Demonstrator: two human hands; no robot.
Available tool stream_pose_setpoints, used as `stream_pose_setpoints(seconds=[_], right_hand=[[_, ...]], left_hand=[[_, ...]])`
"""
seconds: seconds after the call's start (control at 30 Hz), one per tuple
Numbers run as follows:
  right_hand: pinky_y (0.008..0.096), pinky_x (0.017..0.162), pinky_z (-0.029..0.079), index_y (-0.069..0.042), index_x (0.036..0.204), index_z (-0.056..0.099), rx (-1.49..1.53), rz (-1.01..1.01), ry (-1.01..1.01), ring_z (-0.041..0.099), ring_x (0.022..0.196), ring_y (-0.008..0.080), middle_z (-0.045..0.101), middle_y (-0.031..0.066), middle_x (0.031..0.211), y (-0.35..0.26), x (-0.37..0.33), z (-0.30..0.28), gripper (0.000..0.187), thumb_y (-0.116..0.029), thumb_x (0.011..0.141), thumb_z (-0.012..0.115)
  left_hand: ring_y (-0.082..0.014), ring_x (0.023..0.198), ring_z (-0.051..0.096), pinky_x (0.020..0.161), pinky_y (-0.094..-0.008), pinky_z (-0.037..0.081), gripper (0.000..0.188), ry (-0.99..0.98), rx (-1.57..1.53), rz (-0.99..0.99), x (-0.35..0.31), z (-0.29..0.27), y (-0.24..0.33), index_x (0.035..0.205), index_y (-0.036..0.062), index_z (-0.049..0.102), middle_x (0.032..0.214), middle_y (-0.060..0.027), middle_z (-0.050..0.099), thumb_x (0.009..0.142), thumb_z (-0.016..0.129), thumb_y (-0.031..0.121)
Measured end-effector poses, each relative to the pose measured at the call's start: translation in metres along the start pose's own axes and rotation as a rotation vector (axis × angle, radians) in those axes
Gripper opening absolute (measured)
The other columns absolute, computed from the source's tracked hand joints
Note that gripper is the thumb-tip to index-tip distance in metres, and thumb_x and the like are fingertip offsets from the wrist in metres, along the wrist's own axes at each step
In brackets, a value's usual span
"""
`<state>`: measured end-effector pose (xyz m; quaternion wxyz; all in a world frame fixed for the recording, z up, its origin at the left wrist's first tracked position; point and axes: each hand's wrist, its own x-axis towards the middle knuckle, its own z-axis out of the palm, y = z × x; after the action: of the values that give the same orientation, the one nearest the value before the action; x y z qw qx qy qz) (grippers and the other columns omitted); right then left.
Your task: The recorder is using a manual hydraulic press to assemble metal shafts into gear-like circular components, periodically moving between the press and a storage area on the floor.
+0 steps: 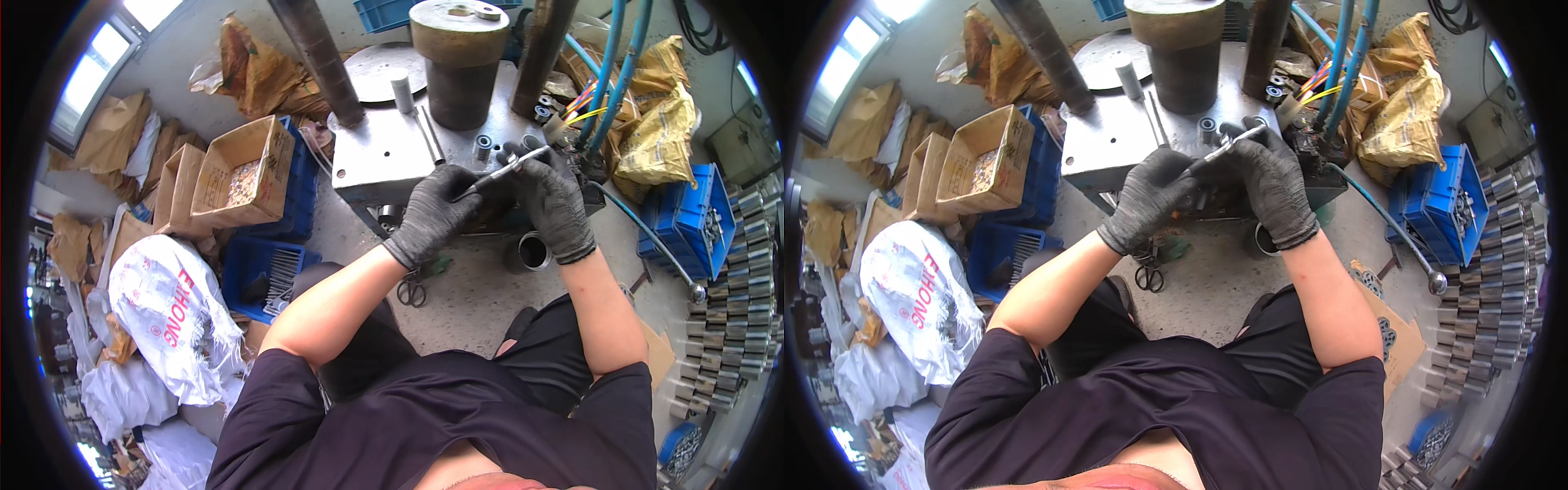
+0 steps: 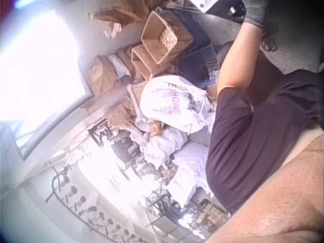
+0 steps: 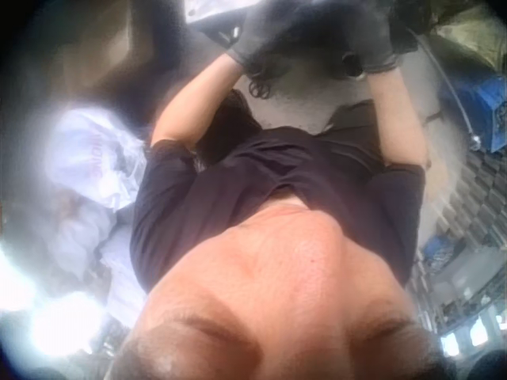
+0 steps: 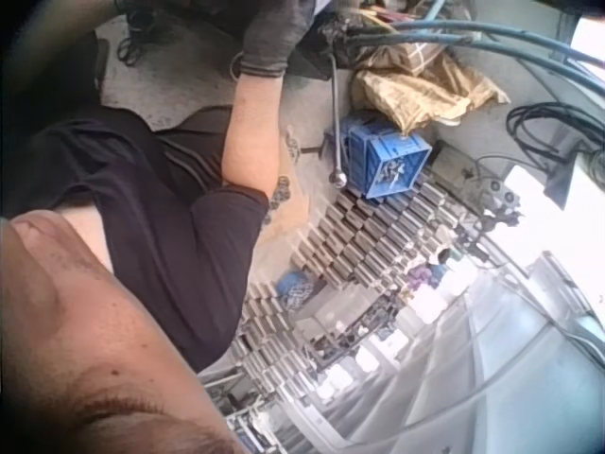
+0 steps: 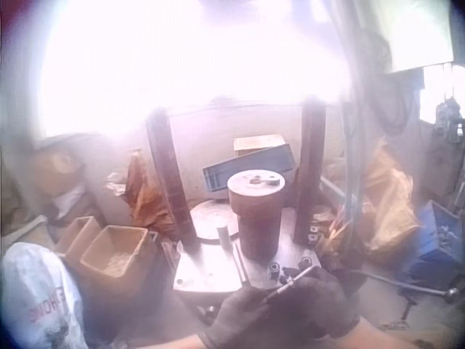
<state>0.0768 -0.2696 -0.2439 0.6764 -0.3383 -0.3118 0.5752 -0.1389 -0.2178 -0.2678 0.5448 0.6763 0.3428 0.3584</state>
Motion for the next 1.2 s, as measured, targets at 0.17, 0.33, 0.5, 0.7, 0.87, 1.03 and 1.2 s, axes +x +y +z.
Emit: stream_pose_setpoints(seconds=[0.17,0.33,0.5,0.7,0.87,1.03,1.2], right_hand=[[0.0390,0.095,0.058,-0.005,0.143,0.058,-0.153,0.374,0.038,0.071,0.105,0.0229,0.073,0.0120,0.111,0.006,-0.016,0.015,0.048,-0.039,0.109,0.055],[0.0312,0.074,0.061,-0.003,0.136,0.062,-0.373,0.347,0.028,0.075,0.085,0.0196,0.073,0.0091,0.102,-0.005,-0.021,0.014,0.049,-0.043,0.107,0.059],[0.0305,0.066,0.057,0.001,0.130,0.063,-0.695,0.371,-0.060,0.073,0.071,0.0172,0.070,0.0068,0.094,0.015,-0.028,-0.051,0.040,-0.030,0.105,0.066],[0.0294,0.066,0.056,0.000,0.130,0.063,-0.994,0.496,-0.175,0.069,0.070,0.0142,0.069,0.0058,0.093,-0.032,-0.056,-0.131,0.043,-0.034,0.105,0.064],[0.0319,0.063,0.057,-0.001,0.129,0.063,-0.969,0.582,0.178,0.069,0.072,0.0188,0.070,0.0093,0.091,-0.058,-0.115,-0.223,0.050,-0.044,0.102,0.065],[0.0353,0.057,0.052,-0.008,0.104,0.068,-0.645,0.336,0.749,0.062,0.062,0.0190,0.065,0.0061,0.078,0.010,-0.214,-0.383,0.039,-0.046,0.096,0.069],[0.0373,0.063,0.055,-0.011,0.110,0.065,-0.338,0.268,1.063,0.065,0.071,0.0231,0.066,0.0081,0.091,0.092,-0.369,-0.423,0.041,-0.051,0.100,0.066]], left_hand=[[-0.0263,0.095,0.071,0.087,-0.0378,0.058,0.029,-0.035,0.293,0.224,0.000,-0.002,-0.002,0.116,0.0002,0.067,0.105,-0.0154,0.068,0.091,0.077,0.012],[-0.0295,0.109,0.068,0.097,-0.0406,0.056,0.032,-0.012,0.571,0.307,0.017,-0.040,-0.006,0.120,0.0010,0.068,0.112,-0.0167,0.068,0.092,0.077,0.016],[-0.0379,0.120,0.064,0.106,-0.0477,0.051,0.053,0.311,1.095,0.117,0.047,-0.125,-0.047,0.134,0.0090,0.064,0.134,-0.0202,0.063,0.088,0.074,0.033],[-0.0360,0.159,0.024,0.129,-0.0519,0.020,0.088,0.151,1.342,-0.259,0.047,-0.159,-0.077,0.164,0.0096,0.032,0.170,-0.0189,0.029,0.098,0.054,0.063],[-0.0385,0.159,0.023,0.129,-0.0535,0.019,0.084,0.042,1.385,-0.134,0.027,-0.134,-0.066,0.164,0.0090,0.031,0.170,-0.0213,0.028,0.101,0.050,0.062],[-0.0424,0.154,0.031,0.126,-0.0533,0.027,0.071,-0.146,1.288,0.163,-0.012,-0.089,-0.047,0.156,0.0093,0.042,0.161,-0.0230,0.041,0.099,0.063,0.047],[-0.0367,0.121,0.066,0.102,-0.0433,0.054,0.044,-0.394,0.686,0.329,-0.028,-0.058,-0.024,0.135,0.0082,0.067,0.126,-0.0169,0.070,0.091,0.074,0.009]])
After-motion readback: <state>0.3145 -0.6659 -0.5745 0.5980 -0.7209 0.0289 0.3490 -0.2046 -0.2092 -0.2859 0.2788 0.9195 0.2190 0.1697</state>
